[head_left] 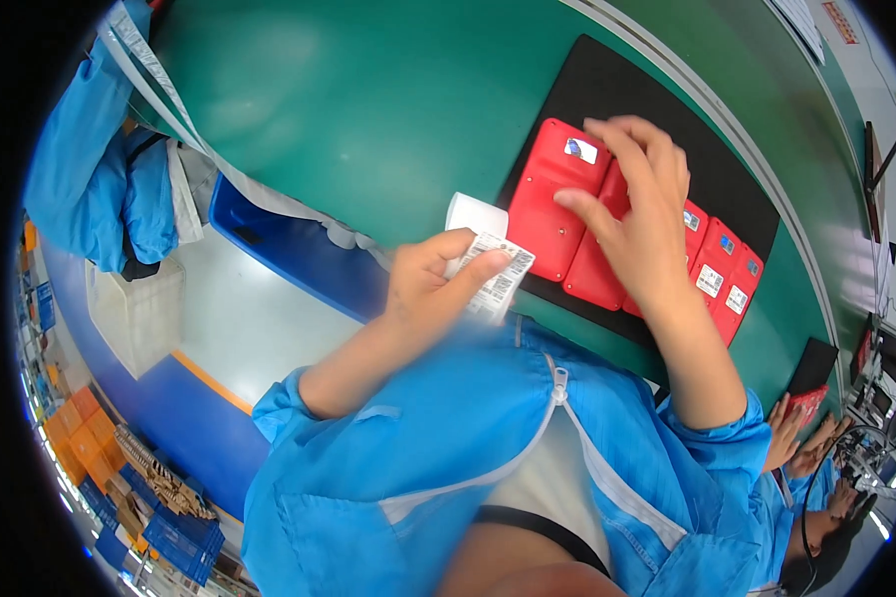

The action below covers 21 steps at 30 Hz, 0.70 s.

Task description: The person applies product identification labels to red handheld electronic devices by hand on an assembly line.

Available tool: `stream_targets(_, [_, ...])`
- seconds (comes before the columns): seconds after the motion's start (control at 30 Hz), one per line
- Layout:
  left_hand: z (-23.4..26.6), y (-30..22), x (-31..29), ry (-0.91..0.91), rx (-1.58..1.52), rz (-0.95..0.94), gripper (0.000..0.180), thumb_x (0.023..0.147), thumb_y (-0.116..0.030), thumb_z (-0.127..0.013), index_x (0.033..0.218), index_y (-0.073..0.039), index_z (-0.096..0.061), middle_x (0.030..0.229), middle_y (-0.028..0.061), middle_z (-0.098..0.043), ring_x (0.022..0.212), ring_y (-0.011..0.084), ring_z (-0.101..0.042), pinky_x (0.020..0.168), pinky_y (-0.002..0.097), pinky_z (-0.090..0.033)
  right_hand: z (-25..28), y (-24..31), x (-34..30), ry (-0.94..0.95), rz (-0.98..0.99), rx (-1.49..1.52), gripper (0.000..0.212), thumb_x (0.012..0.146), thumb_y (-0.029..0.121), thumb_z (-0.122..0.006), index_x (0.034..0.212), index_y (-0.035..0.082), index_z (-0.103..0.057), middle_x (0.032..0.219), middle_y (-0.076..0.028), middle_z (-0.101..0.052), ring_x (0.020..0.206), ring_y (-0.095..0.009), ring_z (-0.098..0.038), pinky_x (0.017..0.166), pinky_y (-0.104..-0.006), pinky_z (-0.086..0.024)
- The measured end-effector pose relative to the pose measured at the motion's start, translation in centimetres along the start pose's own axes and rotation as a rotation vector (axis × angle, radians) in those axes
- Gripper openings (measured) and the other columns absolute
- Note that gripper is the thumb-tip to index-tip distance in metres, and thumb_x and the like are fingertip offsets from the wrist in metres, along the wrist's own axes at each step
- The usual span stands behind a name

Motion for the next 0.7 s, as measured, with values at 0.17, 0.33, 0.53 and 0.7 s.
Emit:
stream_targets(0.17, [-0.5,0.2,0.1,0.016,-0.046,0.038,0.019,0.087,-0.011,-0.053,0.089,0.008,-0.055,0.075,0.0146,-0.063,0.059,0.0169,-0.064,0.047,0.0254,-0.054,-4.9,0.9,-5.0,0.183,-0.481,1.285,0.012,0.077,-0.007,-0.062,0.088,-0.004,-0.058,0.085,-0.008,-0.059,0.071,-0.009,-0.057,0.061,-0.019,-0.046])
stream_targets(0.33, [-0.9,0.0,-0.3,0.054,0.066,0.078,0.017,0.083,-0.012,-0.06,0.089,0.004,-0.06,0.071,0.0095,-0.064,0.055,0.0117,-0.061,0.048,0.0235,-0.05,-1.0,0.9,-4.0,-0.123,-0.153,0.768,0.005,0.077,-0.003,-0.064,0.081,-0.004,-0.061,0.078,-0.008,-0.063,0.071,-0.012,-0.06,0.062,-0.0217,-0.049])
stream_targets(0.53, [-0.6,-0.5,-0.3,0.105,0.024,0.048,0.016,0.087,-0.008,-0.051,0.094,0.006,-0.053,0.076,0.0155,-0.064,0.063,0.0163,-0.064,0.049,0.0245,-0.053,-3.1,-4.6,-3.3,0.024,-0.709,0.953,0.01,0.08,0.004,-0.064,0.083,-0.005,-0.06,0.068,-0.009,-0.063,0.057,-0.011,-0.061,0.053,-0.0211,-0.05])
stream_targets(0.7, [-0.4,-0.7,-0.1,0.17,0.002,0.018,0.014,0.09,-0.007,-0.046,0.095,0.005,-0.05,0.078,0.0178,-0.064,0.067,0.0188,-0.065,0.054,0.0255,-0.054,-3.8,-5.1,-3.9,0.054,-0.791,0.826,0.012,0.078,0.008,-0.067,0.08,-0.003,-0.062,0.065,-0.007,-0.062,0.055,-0.009,-0.06,0.05,-0.0191,-0.049])
Point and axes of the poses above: each hand's wrist, its own x-axis towards the middle knuckle, its own z-axis out of the back of the hand, y = z × x, the point moved 10 cm from there along x, towards the middle knuckle
